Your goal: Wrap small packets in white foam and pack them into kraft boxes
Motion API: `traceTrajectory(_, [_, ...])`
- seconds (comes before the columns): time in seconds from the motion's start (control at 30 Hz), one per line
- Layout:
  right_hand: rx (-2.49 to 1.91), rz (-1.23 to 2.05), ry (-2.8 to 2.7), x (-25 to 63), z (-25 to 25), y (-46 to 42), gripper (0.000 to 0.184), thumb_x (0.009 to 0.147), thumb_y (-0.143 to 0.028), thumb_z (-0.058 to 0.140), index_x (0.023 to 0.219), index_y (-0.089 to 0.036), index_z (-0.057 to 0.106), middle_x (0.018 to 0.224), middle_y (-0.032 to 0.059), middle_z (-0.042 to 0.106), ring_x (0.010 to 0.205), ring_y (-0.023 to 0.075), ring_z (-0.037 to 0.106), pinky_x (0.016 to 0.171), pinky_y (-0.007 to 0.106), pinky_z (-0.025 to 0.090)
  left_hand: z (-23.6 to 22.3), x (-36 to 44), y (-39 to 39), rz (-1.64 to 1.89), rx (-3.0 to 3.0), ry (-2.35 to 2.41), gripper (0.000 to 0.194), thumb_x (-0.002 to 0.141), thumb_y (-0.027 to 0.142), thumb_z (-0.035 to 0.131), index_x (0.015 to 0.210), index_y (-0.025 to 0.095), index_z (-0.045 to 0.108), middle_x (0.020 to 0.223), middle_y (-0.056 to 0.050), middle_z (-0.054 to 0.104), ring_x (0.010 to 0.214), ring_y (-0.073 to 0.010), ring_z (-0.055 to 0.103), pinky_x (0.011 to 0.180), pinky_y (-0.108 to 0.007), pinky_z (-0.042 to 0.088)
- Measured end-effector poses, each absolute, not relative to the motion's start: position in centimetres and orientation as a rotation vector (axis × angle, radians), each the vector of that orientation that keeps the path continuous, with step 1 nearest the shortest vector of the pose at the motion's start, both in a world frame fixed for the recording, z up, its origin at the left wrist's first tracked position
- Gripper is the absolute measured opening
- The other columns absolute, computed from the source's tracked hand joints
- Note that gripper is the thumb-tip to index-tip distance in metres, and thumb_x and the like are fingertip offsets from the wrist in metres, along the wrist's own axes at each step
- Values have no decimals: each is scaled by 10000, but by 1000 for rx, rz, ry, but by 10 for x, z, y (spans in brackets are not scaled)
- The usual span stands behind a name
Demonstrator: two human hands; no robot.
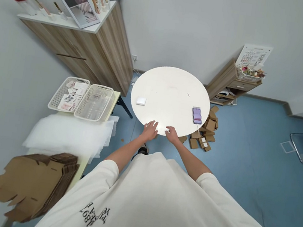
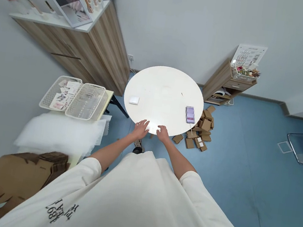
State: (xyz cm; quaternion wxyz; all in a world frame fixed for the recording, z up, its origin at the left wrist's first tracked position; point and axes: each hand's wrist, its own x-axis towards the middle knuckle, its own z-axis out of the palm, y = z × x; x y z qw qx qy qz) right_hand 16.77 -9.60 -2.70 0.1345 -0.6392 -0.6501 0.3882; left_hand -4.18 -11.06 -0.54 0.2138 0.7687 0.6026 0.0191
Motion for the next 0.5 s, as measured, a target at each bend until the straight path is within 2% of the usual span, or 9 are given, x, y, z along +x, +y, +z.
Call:
traceTrajectory(0.2, [-1746, 1158, -1980, 163, -24, -139, 414, 959, -235, 491, 1355, -166, 593, 1415, 156, 527, 1292, 261, 549, 1092, 397, 466, 8, -46, -169, 40, 2066, 1746, 607, 1023, 389, 361, 1600, 235, 250, 1642, -156, 294, 1489, -335, 297, 1159, -519, 281])
traceTrajectory(0.37, [-1628, 1201, -2092, 131, -14, -149, 404, 973, -253, 488, 1354, -167, 590, 1426, 164, 515, 1165, 243, 622, 1035, 370, 497, 22, -73, -202, 89, 1962, 1895, 647, 1011, 387, 353, 1620, 244, 186, 1647, -157, 288, 1498, -331, 289, 1157, -536, 282])
traceTrajectory(0.5, [-1499, 1202, -2255, 80, -8, -157, 409, 962, -250, 502, 1351, -161, 593, 1401, 160, 532, 1128, 232, 633, 1027, 367, 494, 27, -113, -240, 156, 1852, 2052, 650, 1004, 380, 374, 1614, 235, 205, 1649, -150, 287, 1495, -323, 299, 1164, -523, 278])
